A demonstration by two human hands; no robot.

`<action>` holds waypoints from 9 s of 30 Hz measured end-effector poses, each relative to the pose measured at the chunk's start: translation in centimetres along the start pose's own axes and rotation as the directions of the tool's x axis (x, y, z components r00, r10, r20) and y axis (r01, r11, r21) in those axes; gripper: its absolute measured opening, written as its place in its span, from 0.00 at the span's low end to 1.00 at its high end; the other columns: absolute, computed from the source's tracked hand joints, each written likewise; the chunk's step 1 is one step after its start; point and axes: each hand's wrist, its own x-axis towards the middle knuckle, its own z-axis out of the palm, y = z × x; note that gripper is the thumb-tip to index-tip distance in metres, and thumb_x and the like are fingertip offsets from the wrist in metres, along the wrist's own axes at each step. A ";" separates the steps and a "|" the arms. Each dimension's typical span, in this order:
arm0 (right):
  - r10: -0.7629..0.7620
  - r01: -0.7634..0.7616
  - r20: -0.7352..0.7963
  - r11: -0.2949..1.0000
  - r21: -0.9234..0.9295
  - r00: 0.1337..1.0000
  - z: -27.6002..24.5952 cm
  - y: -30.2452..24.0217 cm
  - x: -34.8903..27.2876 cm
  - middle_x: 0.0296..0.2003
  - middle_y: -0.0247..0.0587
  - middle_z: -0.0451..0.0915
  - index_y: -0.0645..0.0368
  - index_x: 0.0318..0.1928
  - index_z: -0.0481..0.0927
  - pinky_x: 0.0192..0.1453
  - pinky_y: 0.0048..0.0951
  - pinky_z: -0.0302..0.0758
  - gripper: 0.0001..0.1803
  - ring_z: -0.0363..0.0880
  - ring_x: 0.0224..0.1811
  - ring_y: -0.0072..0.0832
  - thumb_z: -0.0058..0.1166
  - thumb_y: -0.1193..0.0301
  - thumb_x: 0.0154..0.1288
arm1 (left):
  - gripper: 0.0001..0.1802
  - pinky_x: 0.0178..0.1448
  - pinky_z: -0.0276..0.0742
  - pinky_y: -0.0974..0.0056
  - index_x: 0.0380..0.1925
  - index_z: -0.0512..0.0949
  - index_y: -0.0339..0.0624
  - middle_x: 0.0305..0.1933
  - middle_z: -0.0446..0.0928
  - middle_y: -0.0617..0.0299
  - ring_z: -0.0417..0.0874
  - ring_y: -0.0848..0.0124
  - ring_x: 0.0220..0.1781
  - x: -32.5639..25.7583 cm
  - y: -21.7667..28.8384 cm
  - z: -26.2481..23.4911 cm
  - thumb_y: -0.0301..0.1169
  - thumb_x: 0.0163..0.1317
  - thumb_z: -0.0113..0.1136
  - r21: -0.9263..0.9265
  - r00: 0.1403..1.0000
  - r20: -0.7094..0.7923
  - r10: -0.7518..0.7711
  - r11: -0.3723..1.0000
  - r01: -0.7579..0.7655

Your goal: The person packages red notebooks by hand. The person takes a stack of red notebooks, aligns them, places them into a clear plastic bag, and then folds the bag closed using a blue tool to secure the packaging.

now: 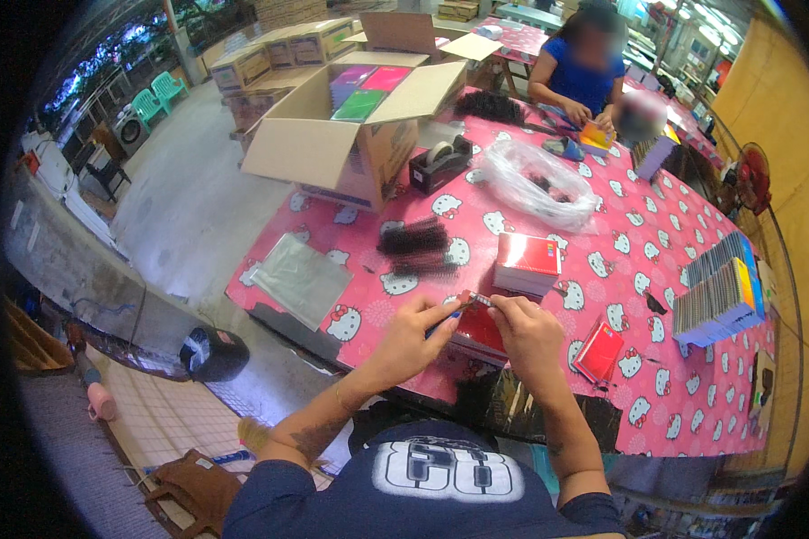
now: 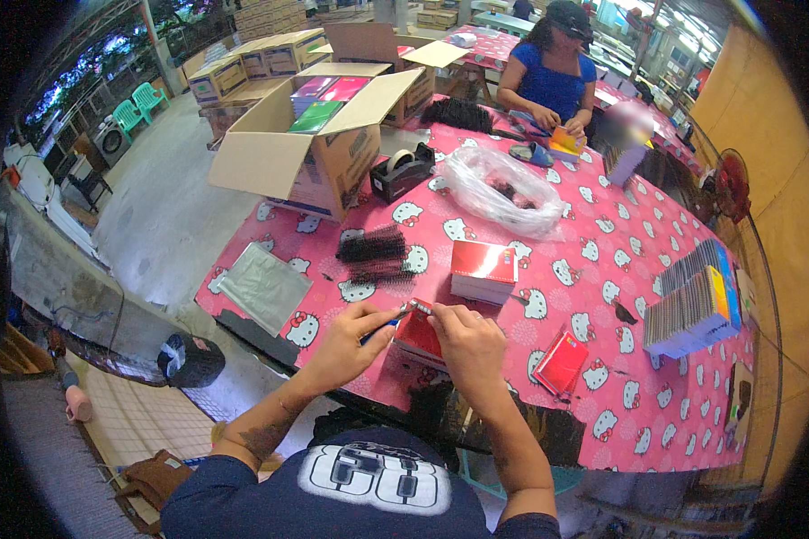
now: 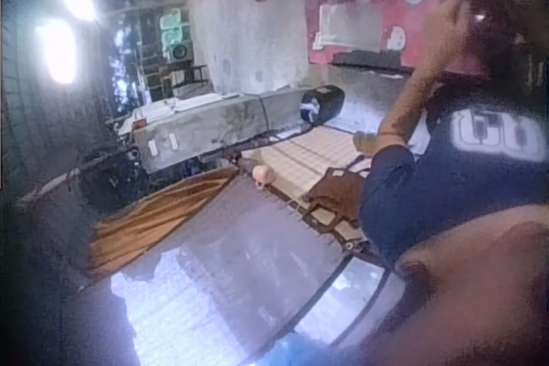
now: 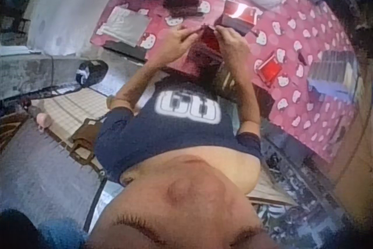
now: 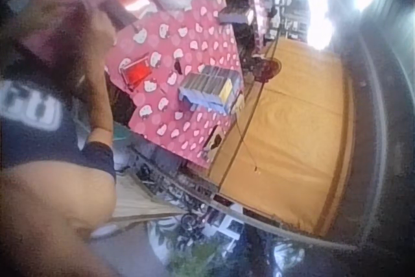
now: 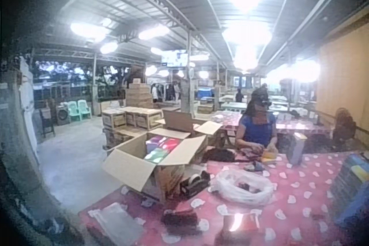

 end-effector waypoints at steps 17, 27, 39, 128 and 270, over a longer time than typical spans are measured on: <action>0.720 -0.641 -0.004 0.620 0.453 0.694 -5.5 27.3 -14.6 0.39 0.42 0.86 0.71 0.51 0.82 0.47 0.31 0.78 0.17 0.82 0.41 0.26 0.54 0.68 0.71 | 0.16 0.63 0.73 0.50 0.51 0.80 0.40 0.54 0.79 0.47 0.79 0.50 0.58 2.6 -1.7 -1.2 0.29 0.63 0.61 -0.009 0.897 -0.300 0.323 0.940 -0.342; 0.828 -0.837 -0.162 0.497 -0.231 0.536 2.2 28.6 -20.8 0.62 0.62 0.72 0.65 0.70 0.63 0.71 0.45 0.65 0.42 0.69 0.66 0.53 0.65 0.60 0.59 | 0.34 0.63 0.61 0.40 0.57 0.80 0.47 0.65 0.61 0.41 0.66 0.45 0.61 3.1 18.1 -10.5 0.61 0.62 0.61 -0.791 0.050 -0.556 0.830 -0.509 -0.339; 0.894 -0.860 -0.002 0.431 -0.273 0.449 -8.5 24.2 -14.7 0.62 0.56 0.73 0.63 0.42 0.83 0.72 0.50 0.63 0.15 0.70 0.67 0.51 0.58 0.69 0.56 | 0.33 0.58 0.71 0.43 0.46 0.83 0.40 0.75 0.37 0.23 0.53 0.32 0.72 1.7 18.2 -5.6 0.61 0.66 0.56 -0.723 0.446 -0.691 0.569 -0.558 -0.408; 0.391 -0.476 0.343 0.322 0.819 0.854 4.6 4.1 -3.8 0.42 0.32 0.85 0.60 0.52 0.84 0.53 0.23 0.75 0.15 0.79 0.45 0.16 0.61 0.79 0.64 | 0.09 0.41 0.76 0.55 0.38 0.74 0.42 0.36 0.75 0.56 0.79 0.59 0.40 9.2 -21.0 7.0 0.31 0.59 0.57 0.616 0.872 -0.055 0.486 0.704 -0.354; -0.049 0.047 -0.043 0.998 -0.048 0.998 1.3 1.6 -0.9 0.35 0.34 0.83 0.51 0.44 0.82 0.38 0.37 0.75 0.10 0.82 0.36 0.31 0.59 0.63 0.65 | 0.30 0.68 0.64 0.41 0.62 0.70 0.41 0.60 0.69 0.42 0.68 0.43 0.65 -7.4 -16.8 5.2 0.39 0.62 0.62 0.527 0.997 -0.046 -0.068 0.846 0.082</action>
